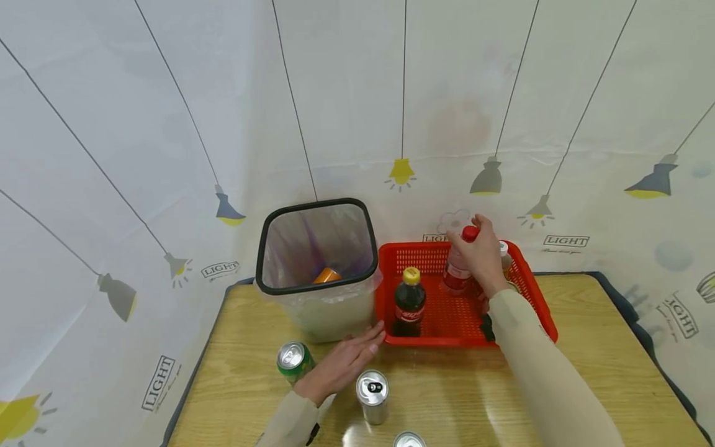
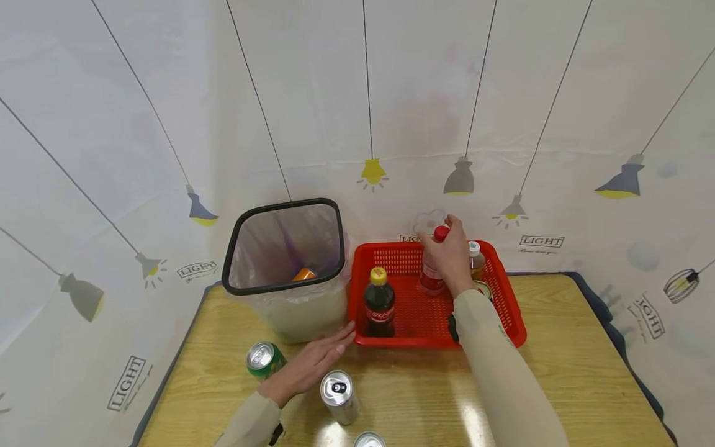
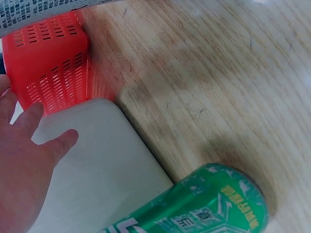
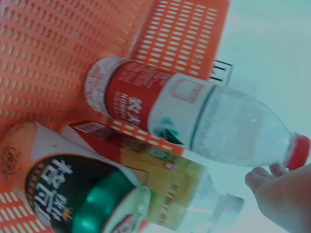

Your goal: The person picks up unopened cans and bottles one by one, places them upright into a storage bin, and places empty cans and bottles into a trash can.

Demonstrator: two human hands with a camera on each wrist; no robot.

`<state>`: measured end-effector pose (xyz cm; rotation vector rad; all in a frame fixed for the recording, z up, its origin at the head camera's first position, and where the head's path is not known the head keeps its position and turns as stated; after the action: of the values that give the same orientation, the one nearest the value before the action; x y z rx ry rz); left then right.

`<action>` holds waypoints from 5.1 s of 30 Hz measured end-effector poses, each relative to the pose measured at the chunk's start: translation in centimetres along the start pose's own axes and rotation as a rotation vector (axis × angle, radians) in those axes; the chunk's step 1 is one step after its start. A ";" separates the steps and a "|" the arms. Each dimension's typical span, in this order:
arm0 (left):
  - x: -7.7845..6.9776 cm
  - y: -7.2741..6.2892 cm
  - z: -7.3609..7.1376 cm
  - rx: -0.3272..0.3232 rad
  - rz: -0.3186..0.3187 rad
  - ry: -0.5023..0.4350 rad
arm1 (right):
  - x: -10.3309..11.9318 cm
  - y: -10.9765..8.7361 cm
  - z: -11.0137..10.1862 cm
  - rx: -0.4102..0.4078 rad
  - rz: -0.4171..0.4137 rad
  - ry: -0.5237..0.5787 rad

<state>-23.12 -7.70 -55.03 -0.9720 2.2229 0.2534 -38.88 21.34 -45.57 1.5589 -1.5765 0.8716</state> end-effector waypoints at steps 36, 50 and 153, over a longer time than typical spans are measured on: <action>0.1 -0.1 0.2 -0.023 0.021 0.013 | 2.8 -16.3 1.7 0.133 -0.448 0.188; 0.0 0.0 0.2 -0.032 0.032 0.050 | 0.2 -24.6 8.5 0.440 -0.565 0.117; -0.6 0.3 -0.2 0.019 0.057 0.157 | 3.9 -22.2 0.8 0.029 -0.728 -0.054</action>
<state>-23.15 -7.20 -54.55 -0.9481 2.3941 0.1871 -16.69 18.03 -43.37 1.9868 -0.8997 0.4421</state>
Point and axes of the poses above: each hand's wrist, its own y-axis towards the middle knuckle, its own z-axis out of the palm, x = y × z, the point moved 9 cm from there along y, towards the middle knuckle, and after that the axes turned 9 degrees about x, right-handed, at the moved point
